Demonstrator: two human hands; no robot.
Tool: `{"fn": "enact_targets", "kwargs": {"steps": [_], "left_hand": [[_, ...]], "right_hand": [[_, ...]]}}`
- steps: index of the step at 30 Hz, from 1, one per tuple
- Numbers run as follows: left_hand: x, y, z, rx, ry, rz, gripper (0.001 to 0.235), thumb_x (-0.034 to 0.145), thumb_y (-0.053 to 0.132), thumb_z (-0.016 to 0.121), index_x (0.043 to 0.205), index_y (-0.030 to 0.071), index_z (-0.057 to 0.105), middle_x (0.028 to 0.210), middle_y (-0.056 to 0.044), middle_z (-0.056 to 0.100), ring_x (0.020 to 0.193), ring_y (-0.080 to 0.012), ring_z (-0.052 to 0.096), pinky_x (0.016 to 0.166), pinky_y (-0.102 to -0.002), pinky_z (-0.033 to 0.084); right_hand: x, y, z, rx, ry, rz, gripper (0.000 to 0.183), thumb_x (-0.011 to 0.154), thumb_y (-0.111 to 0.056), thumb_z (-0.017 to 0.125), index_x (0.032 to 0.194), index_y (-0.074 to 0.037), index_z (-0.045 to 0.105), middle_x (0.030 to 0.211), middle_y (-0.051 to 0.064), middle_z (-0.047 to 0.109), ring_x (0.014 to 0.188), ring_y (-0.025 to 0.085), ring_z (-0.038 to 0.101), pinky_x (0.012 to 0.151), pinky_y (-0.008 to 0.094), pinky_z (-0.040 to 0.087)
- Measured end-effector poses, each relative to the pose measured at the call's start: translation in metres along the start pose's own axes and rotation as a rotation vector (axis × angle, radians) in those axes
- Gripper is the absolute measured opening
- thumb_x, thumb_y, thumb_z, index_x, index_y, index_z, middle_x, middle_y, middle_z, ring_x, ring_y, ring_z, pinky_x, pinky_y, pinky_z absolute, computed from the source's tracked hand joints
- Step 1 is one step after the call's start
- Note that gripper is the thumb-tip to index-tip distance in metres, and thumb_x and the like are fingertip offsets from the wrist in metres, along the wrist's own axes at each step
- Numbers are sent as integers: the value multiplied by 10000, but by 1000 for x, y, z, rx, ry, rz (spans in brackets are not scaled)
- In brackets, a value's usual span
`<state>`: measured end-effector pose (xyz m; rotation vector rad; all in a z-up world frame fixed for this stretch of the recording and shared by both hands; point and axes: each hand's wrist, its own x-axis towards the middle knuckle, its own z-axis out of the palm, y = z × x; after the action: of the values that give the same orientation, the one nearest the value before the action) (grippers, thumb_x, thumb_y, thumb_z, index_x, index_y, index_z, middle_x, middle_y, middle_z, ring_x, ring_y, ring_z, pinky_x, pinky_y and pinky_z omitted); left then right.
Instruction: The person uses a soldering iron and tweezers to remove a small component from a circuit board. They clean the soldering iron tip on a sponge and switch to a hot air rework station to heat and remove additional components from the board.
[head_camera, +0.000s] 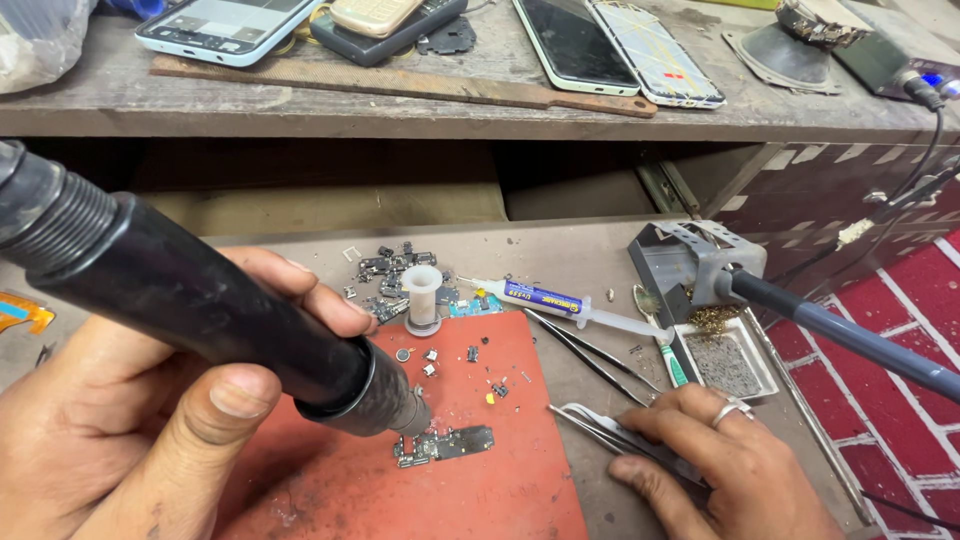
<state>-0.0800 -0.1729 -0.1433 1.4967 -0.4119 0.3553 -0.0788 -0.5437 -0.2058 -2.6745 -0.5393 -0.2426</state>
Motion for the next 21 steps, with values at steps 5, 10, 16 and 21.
{"fn": "enact_targets", "kwargs": {"steps": [5, 10, 16, 21], "left_hand": [[-5, 1, -1, 61, 8, -28, 408, 1014, 210, 598, 1334, -40, 562, 1169, -162, 754, 1148, -246, 736, 1038, -414, 588], [-5, -2, -3, 67, 7, -39, 419, 1013, 211, 610, 1338, -49, 565, 1172, -169, 762, 1147, -240, 744, 1021, -403, 598], [-8, -3, -2, 12, 21, -37, 426, 1001, 186, 623, 1346, -57, 560, 1176, -181, 754, 1159, -252, 737, 1034, -413, 596], [-5, -1, 0, 17, 4, -32, 403, 1004, 174, 620, 1333, -55, 571, 1169, -174, 756, 1146, -241, 735, 1018, -407, 597]], "right_hand": [[-8, 3, -2, -92, -12, 219, 280, 770, -347, 847, 971, -169, 766, 944, -28, 759, 900, 158, 786, 817, 326, 590], [-9, 7, -9, -125, -77, 439, 250, 777, -315, 839, 970, -173, 765, 943, -51, 742, 920, 109, 747, 820, 309, 563], [-11, 10, -9, -49, 6, 298, 356, 772, -320, 843, 1094, -187, 771, 936, -32, 745, 956, 132, 731, 854, 315, 587], [-9, 13, -9, 10, -28, 279, 363, 775, -290, 827, 1120, -185, 781, 951, -23, 733, 964, 129, 723, 866, 319, 541]]}}
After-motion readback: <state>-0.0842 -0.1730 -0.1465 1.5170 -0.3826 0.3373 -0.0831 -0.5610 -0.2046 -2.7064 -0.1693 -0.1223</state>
